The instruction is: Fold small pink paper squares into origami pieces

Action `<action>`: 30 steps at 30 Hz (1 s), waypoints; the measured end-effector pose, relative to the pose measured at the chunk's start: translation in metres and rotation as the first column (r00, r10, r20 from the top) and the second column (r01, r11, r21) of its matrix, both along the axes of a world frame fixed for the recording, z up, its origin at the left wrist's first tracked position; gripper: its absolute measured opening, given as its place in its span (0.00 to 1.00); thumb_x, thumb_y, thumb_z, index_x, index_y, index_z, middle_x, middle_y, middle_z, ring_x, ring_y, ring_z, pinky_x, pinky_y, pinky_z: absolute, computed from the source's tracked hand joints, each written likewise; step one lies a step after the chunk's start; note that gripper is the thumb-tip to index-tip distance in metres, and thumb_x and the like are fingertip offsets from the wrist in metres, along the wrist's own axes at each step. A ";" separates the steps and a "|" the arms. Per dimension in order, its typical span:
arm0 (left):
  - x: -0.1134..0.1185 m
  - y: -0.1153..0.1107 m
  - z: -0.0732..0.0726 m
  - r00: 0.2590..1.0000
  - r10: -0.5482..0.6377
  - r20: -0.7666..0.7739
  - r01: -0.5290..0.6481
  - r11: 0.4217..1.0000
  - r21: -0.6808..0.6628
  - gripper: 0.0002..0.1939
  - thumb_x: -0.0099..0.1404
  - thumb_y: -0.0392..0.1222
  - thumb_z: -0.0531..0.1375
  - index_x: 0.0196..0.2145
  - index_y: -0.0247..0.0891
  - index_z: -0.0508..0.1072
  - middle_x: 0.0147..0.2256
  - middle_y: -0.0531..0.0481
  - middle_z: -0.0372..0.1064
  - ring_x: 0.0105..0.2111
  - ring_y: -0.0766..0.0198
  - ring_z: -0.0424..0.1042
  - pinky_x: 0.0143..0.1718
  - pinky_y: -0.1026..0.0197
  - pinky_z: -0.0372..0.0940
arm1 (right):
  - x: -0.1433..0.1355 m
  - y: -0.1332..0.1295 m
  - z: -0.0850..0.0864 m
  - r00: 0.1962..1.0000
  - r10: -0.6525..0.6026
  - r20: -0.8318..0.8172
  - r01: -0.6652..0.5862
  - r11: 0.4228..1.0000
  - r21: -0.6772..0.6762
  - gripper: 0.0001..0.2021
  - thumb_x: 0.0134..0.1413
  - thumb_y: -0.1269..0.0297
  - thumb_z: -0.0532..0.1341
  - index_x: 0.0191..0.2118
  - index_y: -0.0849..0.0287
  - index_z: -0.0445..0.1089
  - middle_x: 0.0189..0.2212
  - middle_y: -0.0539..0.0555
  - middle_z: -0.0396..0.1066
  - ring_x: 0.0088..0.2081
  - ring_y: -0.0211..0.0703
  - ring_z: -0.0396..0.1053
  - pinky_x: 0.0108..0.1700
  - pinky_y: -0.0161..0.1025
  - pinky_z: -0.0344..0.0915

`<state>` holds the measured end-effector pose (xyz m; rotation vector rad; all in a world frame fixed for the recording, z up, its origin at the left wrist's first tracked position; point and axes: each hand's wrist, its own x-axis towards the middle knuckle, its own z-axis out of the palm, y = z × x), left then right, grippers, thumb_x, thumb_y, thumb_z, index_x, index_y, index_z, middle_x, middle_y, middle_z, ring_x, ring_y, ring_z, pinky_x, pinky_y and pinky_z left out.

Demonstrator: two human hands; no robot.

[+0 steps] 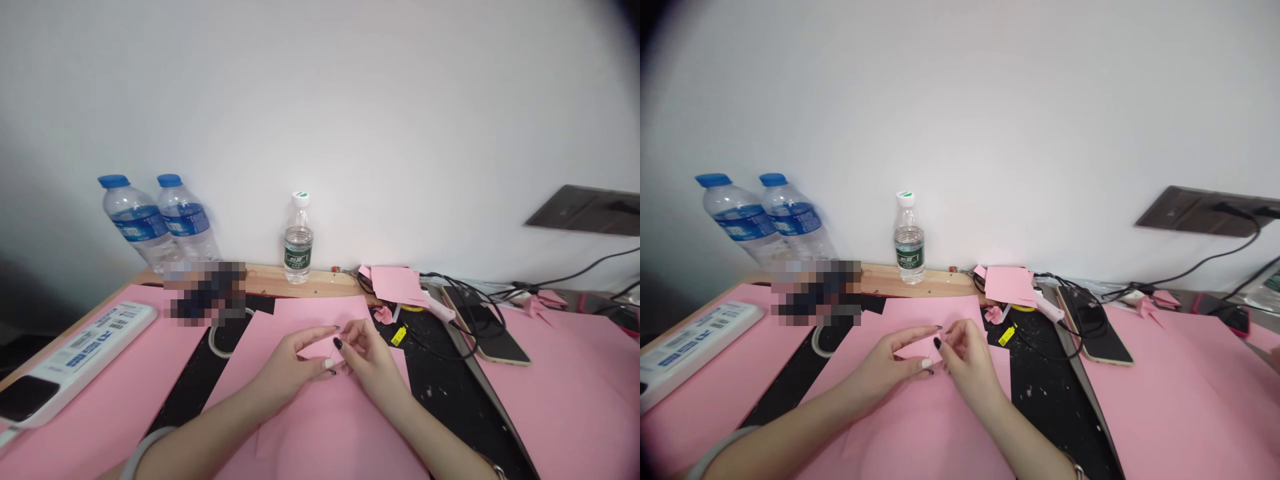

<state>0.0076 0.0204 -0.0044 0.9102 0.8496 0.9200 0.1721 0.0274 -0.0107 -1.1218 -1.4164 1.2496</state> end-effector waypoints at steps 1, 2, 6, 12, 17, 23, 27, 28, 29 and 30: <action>0.000 0.000 0.000 1.000 0.010 0.001 -0.010 1.000 -0.002 0.24 0.52 0.33 0.66 0.48 0.43 0.72 0.58 0.46 0.61 0.38 0.58 0.76 0.44 0.53 0.71 | 0.001 0.000 0.000 0.999 0.009 0.034 -0.009 1.000 0.000 0.11 0.55 0.60 0.58 0.28 0.55 0.55 0.30 0.48 0.59 0.21 0.34 0.59 0.21 0.33 0.61; 0.000 0.000 0.001 1.000 0.018 0.000 -0.018 1.000 -0.006 0.24 0.52 0.32 0.66 0.48 0.43 0.71 0.59 0.46 0.59 0.37 0.60 0.76 0.43 0.54 0.71 | 0.001 0.001 0.001 0.996 0.020 0.090 -0.022 1.000 0.017 0.11 0.56 0.59 0.57 0.28 0.55 0.55 0.27 0.47 0.58 0.21 0.34 0.57 0.21 0.33 0.60; -0.002 0.000 0.001 0.999 -0.002 0.034 0.003 1.000 -0.015 0.24 0.53 0.31 0.65 0.48 0.45 0.70 0.60 0.45 0.57 0.35 0.60 0.77 0.44 0.52 0.70 | 0.004 0.002 0.003 0.932 0.042 0.361 -0.108 0.980 0.165 0.17 0.61 0.59 0.52 0.21 0.56 0.52 0.21 0.47 0.55 0.24 0.38 0.56 0.25 0.34 0.56; -0.003 0.000 0.002 0.999 -0.038 0.028 0.038 0.999 -0.021 0.25 0.53 0.32 0.65 0.48 0.45 0.68 0.59 0.44 0.57 0.35 0.59 0.77 0.45 0.50 0.69 | 0.003 -0.001 0.005 0.871 0.061 0.487 -0.200 0.951 0.237 0.16 0.62 0.66 0.47 0.21 0.55 0.49 0.19 0.47 0.55 0.23 0.38 0.56 0.24 0.35 0.53; -0.001 -0.001 0.005 1.000 -0.002 -0.021 0.002 1.000 -0.015 0.28 0.52 0.33 0.66 0.50 0.46 0.66 0.60 0.43 0.55 0.32 0.62 0.77 0.42 0.52 0.70 | 0.001 -0.003 0.003 0.852 -0.018 0.523 -0.178 0.929 0.323 0.15 0.61 0.69 0.48 0.22 0.55 0.49 0.19 0.47 0.55 0.22 0.39 0.56 0.24 0.35 0.52; 0.002 -0.001 0.006 0.997 0.052 -0.058 -0.052 0.999 0.003 0.29 0.50 0.34 0.67 0.50 0.45 0.66 0.59 0.43 0.57 0.32 0.62 0.77 0.41 0.55 0.71 | 0.001 -0.004 0.002 0.875 -0.039 0.483 -0.130 0.941 0.312 0.16 0.63 0.65 0.47 0.22 0.55 0.48 0.19 0.47 0.54 0.22 0.39 0.56 0.25 0.35 0.53; 0.003 -0.001 0.007 0.989 0.078 -0.124 -0.075 0.997 0.028 0.27 0.48 0.33 0.68 0.46 0.41 0.68 0.58 0.41 0.58 0.29 0.63 0.77 0.37 0.57 0.72 | 0.003 -0.004 0.004 0.896 0.014 0.444 -0.127 0.966 0.225 0.18 0.64 0.59 0.47 0.21 0.55 0.48 0.19 0.47 0.54 0.23 0.38 0.56 0.25 0.35 0.54; 0.003 -0.001 0.007 0.988 0.070 -0.136 -0.067 0.997 0.025 0.26 0.48 0.33 0.67 0.46 0.41 0.69 0.58 0.41 0.58 0.28 0.63 0.77 0.36 0.56 0.72 | 0.003 -0.004 0.005 0.898 0.028 0.440 -0.131 0.970 0.204 0.19 0.64 0.58 0.47 0.21 0.55 0.49 0.19 0.47 0.54 0.22 0.38 0.56 0.25 0.34 0.54; 0.004 -0.001 0.008 0.988 0.057 -0.140 -0.055 0.998 0.021 0.25 0.49 0.33 0.67 0.46 0.41 0.68 0.58 0.41 0.59 0.28 0.63 0.77 0.36 0.56 0.72 | 0.004 -0.004 0.005 0.897 0.043 0.439 -0.137 0.974 0.183 0.19 0.64 0.57 0.47 0.21 0.55 0.49 0.18 0.47 0.54 0.22 0.38 0.55 0.24 0.34 0.53; 0.004 -0.002 0.008 0.989 0.045 -0.139 -0.043 0.999 0.019 0.25 0.49 0.33 0.67 0.46 0.41 0.68 0.58 0.41 0.59 0.27 0.63 0.77 0.35 0.55 0.72 | 0.004 -0.004 0.006 0.895 0.060 0.441 -0.146 0.976 0.163 0.20 0.63 0.56 0.47 0.20 0.56 0.50 0.18 0.47 0.54 0.22 0.38 0.55 0.24 0.34 0.53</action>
